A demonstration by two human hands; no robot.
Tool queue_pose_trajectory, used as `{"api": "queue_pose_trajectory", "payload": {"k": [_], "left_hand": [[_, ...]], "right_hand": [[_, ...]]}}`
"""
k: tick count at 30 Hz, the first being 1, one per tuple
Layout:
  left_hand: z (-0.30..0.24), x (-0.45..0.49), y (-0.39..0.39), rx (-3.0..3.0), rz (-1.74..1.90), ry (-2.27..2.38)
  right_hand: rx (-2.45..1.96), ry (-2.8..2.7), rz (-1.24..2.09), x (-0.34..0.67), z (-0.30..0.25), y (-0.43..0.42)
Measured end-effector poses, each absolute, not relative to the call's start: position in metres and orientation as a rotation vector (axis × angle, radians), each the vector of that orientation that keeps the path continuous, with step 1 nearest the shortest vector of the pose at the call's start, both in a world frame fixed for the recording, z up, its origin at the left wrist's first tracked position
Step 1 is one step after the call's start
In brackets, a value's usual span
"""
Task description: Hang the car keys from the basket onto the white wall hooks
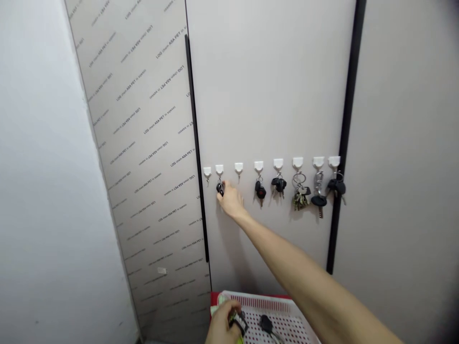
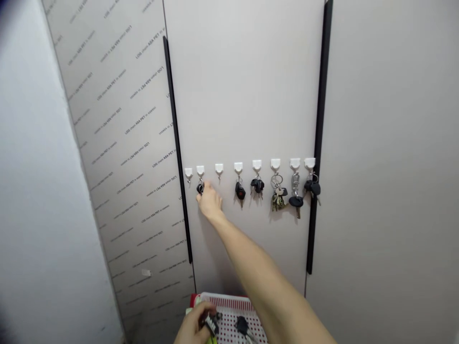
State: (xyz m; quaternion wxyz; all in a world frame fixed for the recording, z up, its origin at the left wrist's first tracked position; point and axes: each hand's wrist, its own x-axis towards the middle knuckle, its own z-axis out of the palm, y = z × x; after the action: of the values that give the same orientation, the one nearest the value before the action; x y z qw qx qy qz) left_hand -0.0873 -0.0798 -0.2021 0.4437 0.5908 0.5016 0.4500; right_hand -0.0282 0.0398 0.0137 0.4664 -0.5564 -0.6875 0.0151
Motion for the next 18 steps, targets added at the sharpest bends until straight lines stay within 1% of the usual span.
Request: {"api": "queue_pose_trajectory", "payload": {"k": [3, 5, 7, 9, 11, 12, 14, 16, 18], "left_hand": [[-0.213, -0.098, -0.079, 1.433, 1.081, 1.171], [-0.207, -0.105, -0.078, 1.418, 1.041, 1.134], [-0.188, -0.112, -0.078, 1.458, 0.990, 1.128], [-0.162, -0.118, -0.080, 1.536, 0.933, 1.137], [-0.136, -0.124, -0.081, 1.604, 0.907, 1.163], [-0.124, -0.126, -0.081, 1.620, 0.920, 1.188], [-0.107, -0.130, -0.079, 1.628, 0.962, 1.230], [-0.095, -0.130, -0.074, 1.629, 0.982, 1.241], [-0.086, -0.122, -0.065, 1.649, 0.992, 1.224]], "right_hand": [[-1.270, -1.656, 0.057, -0.028, 0.020, 0.045], [-1.136, -1.634, 0.021, -0.028, 0.033, 0.043], [-1.015, -1.674, -0.006, -0.030, 0.052, 0.037], [-0.934, -1.802, 0.038, -0.031, 0.066, 0.028], [-0.861, -2.024, 0.120, -0.026, 0.064, 0.016], [-0.824, -2.143, 0.149, -0.019, 0.055, 0.010], [-0.778, -2.340, 0.171, 0.001, 0.016, -0.006], [-0.900, -2.404, 0.238, 0.028, -0.043, -0.023], [-1.116, -2.409, 0.375, 0.055, -0.106, -0.038]]}}
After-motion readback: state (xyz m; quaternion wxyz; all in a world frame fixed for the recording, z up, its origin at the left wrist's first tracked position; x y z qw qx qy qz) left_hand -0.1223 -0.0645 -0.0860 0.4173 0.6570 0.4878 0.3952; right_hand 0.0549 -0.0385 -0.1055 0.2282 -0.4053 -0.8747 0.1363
